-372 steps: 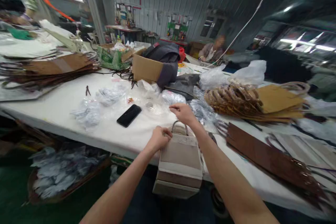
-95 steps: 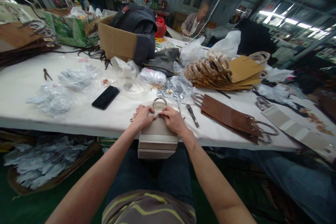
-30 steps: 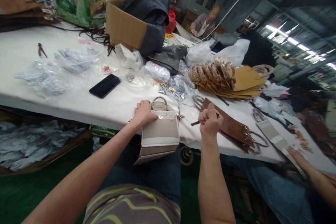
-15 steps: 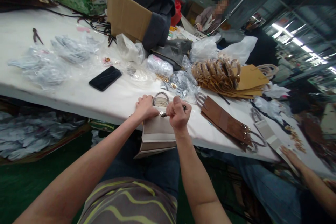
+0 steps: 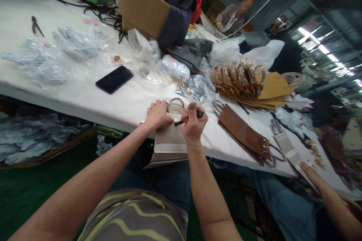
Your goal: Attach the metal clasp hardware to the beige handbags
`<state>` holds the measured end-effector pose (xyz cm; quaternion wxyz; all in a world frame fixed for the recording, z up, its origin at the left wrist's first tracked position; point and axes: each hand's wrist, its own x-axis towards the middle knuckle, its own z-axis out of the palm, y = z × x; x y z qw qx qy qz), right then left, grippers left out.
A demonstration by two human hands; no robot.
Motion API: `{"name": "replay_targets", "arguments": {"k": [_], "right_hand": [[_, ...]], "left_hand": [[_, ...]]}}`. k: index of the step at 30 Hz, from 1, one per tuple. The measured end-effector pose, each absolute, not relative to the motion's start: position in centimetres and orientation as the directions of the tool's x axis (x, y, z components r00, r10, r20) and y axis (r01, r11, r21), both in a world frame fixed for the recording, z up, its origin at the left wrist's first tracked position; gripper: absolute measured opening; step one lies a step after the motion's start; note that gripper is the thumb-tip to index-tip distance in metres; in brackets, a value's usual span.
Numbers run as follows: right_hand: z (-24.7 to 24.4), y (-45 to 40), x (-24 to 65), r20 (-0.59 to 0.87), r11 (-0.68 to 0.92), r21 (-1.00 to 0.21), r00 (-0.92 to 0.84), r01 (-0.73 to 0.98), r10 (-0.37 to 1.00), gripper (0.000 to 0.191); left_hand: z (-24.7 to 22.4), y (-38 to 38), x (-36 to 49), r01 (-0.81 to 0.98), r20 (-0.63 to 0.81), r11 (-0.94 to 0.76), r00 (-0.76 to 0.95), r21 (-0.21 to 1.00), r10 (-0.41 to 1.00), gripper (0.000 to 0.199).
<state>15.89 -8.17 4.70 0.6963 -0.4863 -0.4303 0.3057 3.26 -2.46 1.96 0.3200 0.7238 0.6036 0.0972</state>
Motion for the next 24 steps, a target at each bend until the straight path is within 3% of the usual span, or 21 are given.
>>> {"name": "replay_targets", "arguments": {"k": [5, 11, 17, 24], "right_hand": [[5.1, -8.2, 16.0, 0.264, 0.3, -0.952, 0.329, -0.063, 0.907, 0.063], [5.6, -7.1, 15.8, 0.19, 0.283, -0.948, 0.451, -0.148, 0.872, 0.076], [5.4, -5.5, 14.8, 0.182, 0.223, -0.975, 0.505, -0.02, 0.844, 0.069], [4.2, 0.7, 15.2, -0.145, -0.097, -0.987, 0.443, -0.13, 0.885, 0.068]], "left_hand": [[2.0, -2.6, 3.0, 0.797, -0.23, -0.078, 0.264, 0.599, 0.937, 0.078], [2.0, -2.6, 2.9, 0.791, -0.228, -0.077, 0.266, 0.607, 0.937, 0.077], [1.8, -2.7, 2.7, 0.779, -0.22, -0.096, 0.29, 0.62, 0.932, 0.074], [2.8, -2.1, 2.8, 0.791, -0.279, -0.077, 0.303, 0.607, 0.911, 0.075]]}}
